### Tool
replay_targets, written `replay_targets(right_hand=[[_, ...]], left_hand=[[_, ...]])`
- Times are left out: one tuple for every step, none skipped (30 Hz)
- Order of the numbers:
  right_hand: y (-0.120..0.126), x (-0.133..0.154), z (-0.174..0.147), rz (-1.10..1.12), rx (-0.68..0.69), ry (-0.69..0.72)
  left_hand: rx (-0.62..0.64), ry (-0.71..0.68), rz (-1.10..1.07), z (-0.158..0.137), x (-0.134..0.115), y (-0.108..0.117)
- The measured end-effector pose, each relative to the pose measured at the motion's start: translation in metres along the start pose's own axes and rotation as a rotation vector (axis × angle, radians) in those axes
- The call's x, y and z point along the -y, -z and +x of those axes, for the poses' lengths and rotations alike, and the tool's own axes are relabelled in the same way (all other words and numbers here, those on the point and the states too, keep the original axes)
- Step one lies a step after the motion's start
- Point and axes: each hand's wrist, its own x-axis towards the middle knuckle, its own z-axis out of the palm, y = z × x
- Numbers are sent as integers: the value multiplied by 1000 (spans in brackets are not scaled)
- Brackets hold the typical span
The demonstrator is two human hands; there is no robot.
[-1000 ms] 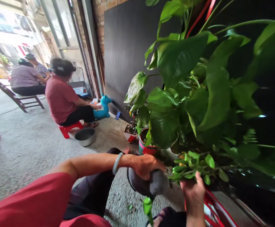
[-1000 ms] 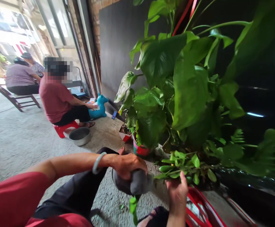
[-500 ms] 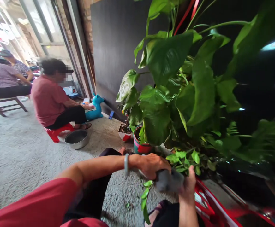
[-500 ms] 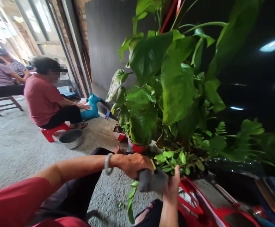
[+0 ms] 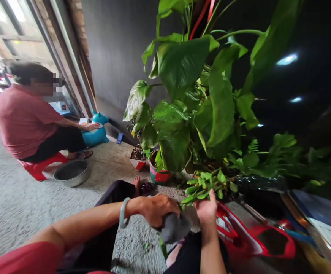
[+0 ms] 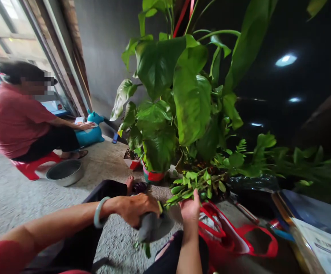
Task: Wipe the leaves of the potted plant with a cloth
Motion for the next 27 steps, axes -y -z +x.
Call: replay_targets(right_hand=[[2, 0, 1, 7, -7, -8], [3, 0, 2, 12, -15, -7], [4, -1, 2, 14, -17, -4], [5, -2, 2, 16, -19, 0], [5, -3, 2, 18, -21, 9], [4, -4, 0, 17, -22, 17], [3, -6, -3, 15, -23, 22], [2, -9, -7, 12, -23, 24], [0, -11, -11, 10, -24, 23], [-1, -13, -16, 10, -24, 22], [-3, -16, -21, 12, -24, 22], [-4, -18, -27, 15, -23, 24], [-4, -20, -32, 20, -22, 28], [-5, -22, -38, 24, -22, 29], [-5, -24, -43, 28, -24, 26], [-4, -26, -49, 33, -28, 21], [-4, -29, -55, 39, -34, 12], [-3, -33, -61, 49, -39, 4], [-3, -38, -68, 61, -43, -3], [-4, -44, -75, 77, -44, -7], [-5, -51, -82, 93, -41, -7], [-6, -58, -89, 108, -37, -7], [-8, -64, -97, 119, -31, -12], [-11, -70, -103, 126, -25, -20], [-13, -74, -109, 126, -17, -34], [-16, -76, -113, 120, -8, -49], [-19, -75, -116, 111, 3, -63]], left_hand=[[24, 0, -73, -10, -1, 2], [-4, -6, -136, -18, -3, 9], [-75, -20, -169, -23, -7, 20], [-190, -37, -175, -24, -11, 34], [-330, -58, -161, -21, -16, 48], [-479, -72, -135, -14, -21, 61], [-614, -77, -103, -4, -23, 70], [-720, -70, -73, 8, -25, 73], [-771, -50, -45, 20, -24, 71], [-754, -25, -23, 31, -20, 64], [-681, 3, -7, 39, -15, 53], [-525, 38, 5, 43, -9, 38], [-334, 48, -4, 42, -3, 24], [-157, 15, -40, 37, 4, 11], [-21, -12, -91, 29, 10, 1], [66, -21, -144, 17, 13, -4], [105, -21, -192, 4, 15, -4], [99, -8, -230, -10, 15, 0], [47, 8, -257, -22, 12, 8], [-38, 16, -274, -33, 8, 20], [-153, 15, -285, -42, 1, 32], [-295, 5, -293, -49, -6, 46], [-445, -15, -295, -53, -14, 59], [-601, -44, -293, -56, -22, 72], [-750, -78, -284, -56, -29, 84], [-881, -120, -266, -54, -34, 95], [-997, -165, -239, -51, -37, 105]])
